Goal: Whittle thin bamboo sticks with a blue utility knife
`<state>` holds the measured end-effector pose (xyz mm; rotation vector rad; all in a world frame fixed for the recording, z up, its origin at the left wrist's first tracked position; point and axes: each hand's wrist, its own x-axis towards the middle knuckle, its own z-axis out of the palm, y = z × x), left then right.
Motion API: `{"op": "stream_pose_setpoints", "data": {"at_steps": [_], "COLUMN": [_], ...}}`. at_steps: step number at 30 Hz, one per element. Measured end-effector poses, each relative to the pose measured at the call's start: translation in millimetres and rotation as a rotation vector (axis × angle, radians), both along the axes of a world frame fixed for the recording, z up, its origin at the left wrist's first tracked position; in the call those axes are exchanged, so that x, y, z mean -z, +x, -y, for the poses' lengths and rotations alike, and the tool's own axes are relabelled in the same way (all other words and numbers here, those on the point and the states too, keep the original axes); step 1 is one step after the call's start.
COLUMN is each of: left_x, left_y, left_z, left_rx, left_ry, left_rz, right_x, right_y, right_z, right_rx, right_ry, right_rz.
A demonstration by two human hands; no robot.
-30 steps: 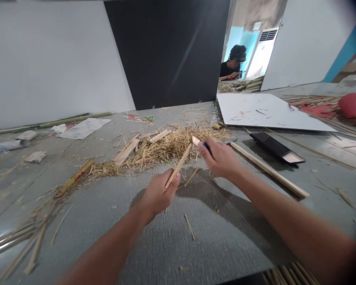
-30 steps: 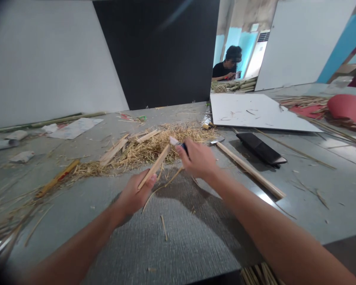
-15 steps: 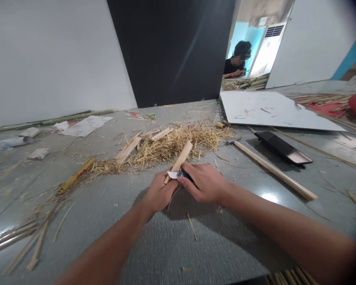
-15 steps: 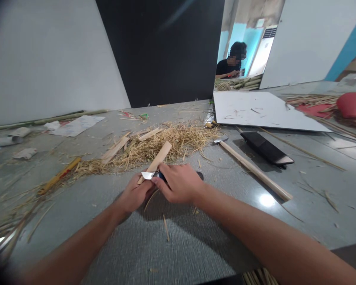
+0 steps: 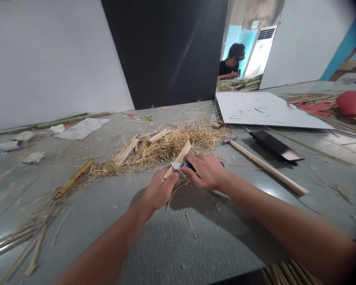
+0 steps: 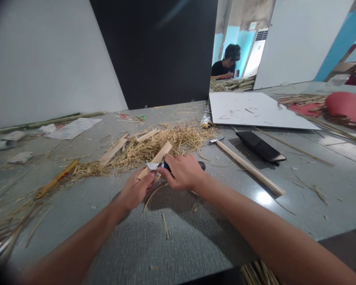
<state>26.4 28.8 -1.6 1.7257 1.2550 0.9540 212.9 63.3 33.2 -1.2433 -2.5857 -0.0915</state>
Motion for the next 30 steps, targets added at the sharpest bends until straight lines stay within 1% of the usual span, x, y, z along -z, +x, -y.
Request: {"op": "stream_pose_setpoints", "data": {"at_steps": [2, 4, 7, 8, 9, 11, 13, 16, 21, 25, 28, 30], "left_x": [-1.6, -3.7, -6.0, -6.2, -6.0, -5.1, -3.6, -0.4, 6.0, 7.6, 6.3, 4.9], "left_y": [-1.3, -1.5, 0.6, 1.6, 2.6, 3.9, 4.3, 4.1, 3.9, 2.8, 2.6, 2.9], "left_z": [2.5, 7.3, 14.7, 16.3, 17.3, 17.8, 17.2, 16.0, 13.0, 9.8, 7.4, 5.6], "left_rx": [0.005, 0.029, 0.098, 0.113, 0.12, 0.117, 0.104, 0.086, 0.046, 0.004, -0.03, -0.032], "left_ry": [0.017, 0.013, -0.031, -0.043, -0.053, -0.061, -0.072, -0.092, -0.116, -0.104, -0.048, -0.02], "left_rz": [-0.008, -0.028, -0.018, -0.003, 0.014, 0.04, 0.058, 0.069, 0.14, 0.164, 0.138, 0.1], "right_x": [-1.8, -5.3, -10.9, -12.2, -13.2, -14.0, -14.2, -14.7, -13.1, -5.7, 0.3, 2.6], "right_y": [9.8, 30.7, 72.3, 83.7, 91.9, 96.5, 87.4, 63.1, 32.0, 12.9, 0.5, -5.5], "right_z": [-13.2, -32.5, -61.7, -68.4, -72.7, -73.6, -66.5, -48.6, -18.5, 0.0, 10.7, 16.8], "right_rx": [0.095, 0.32, 0.547, 0.671, 0.741, 0.773, 0.697, 0.509, 0.268, 0.134, 0.073, 0.015], "right_ry": [-0.041, -0.085, -0.042, -0.023, -0.002, 0.04, 0.073, 0.101, 0.062, 0.028, 0.014, -0.003], "right_rz": [-0.06, -0.162, -0.207, -0.222, -0.239, -0.259, -0.264, -0.272, -0.331, -0.202, -0.092, -0.057]}}
